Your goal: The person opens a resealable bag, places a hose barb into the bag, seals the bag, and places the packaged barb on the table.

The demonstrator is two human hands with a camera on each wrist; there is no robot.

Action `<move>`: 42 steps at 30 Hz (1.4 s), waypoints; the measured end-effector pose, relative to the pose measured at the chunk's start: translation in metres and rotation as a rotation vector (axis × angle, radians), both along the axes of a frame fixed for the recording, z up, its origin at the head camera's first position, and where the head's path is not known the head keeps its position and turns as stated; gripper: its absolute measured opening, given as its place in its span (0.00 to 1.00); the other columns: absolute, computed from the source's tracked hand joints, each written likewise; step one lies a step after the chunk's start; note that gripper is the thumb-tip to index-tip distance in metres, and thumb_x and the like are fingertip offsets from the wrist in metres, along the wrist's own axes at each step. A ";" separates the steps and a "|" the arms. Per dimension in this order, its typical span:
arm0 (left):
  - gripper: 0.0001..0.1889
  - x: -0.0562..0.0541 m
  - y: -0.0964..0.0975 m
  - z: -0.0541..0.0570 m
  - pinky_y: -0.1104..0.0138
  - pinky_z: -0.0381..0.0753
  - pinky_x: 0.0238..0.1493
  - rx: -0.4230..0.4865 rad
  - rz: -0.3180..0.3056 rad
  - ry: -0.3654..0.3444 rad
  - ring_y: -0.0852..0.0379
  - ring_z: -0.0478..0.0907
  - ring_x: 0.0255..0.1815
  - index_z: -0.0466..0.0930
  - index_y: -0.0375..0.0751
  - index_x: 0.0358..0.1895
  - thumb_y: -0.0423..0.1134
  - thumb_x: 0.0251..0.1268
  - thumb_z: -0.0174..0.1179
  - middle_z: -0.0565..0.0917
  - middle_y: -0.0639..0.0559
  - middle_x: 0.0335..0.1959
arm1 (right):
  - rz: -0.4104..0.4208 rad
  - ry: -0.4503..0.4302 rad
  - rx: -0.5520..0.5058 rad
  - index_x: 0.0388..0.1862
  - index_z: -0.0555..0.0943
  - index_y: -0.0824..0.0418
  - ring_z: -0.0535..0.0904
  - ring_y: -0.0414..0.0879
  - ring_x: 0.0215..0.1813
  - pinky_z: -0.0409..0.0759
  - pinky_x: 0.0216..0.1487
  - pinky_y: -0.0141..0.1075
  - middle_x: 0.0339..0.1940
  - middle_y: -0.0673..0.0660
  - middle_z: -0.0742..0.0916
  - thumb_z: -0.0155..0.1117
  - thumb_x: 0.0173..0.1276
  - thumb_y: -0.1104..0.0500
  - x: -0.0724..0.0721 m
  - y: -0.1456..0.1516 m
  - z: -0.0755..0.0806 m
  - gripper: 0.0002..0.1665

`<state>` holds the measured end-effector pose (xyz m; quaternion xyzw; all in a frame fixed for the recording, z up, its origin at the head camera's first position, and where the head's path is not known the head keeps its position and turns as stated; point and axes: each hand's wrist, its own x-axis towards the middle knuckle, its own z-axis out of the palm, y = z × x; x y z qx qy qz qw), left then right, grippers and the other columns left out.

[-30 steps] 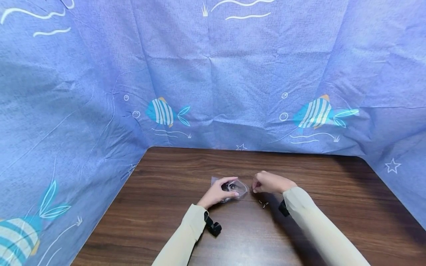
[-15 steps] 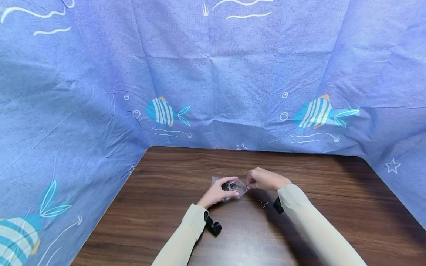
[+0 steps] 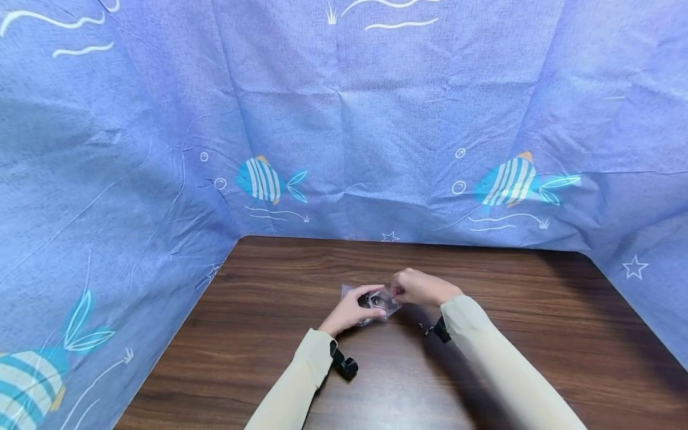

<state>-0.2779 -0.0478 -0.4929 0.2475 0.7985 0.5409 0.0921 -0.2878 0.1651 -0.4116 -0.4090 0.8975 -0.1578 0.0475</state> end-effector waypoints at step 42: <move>0.30 -0.005 0.002 -0.008 0.54 0.65 0.67 -0.016 0.016 0.003 0.51 0.70 0.65 0.74 0.50 0.65 0.40 0.56 0.70 0.76 0.50 0.65 | 0.013 -0.011 -0.010 0.29 0.85 0.62 0.75 0.32 0.28 0.77 0.33 0.26 0.28 0.47 0.85 0.69 0.60 0.61 0.001 0.001 -0.001 0.04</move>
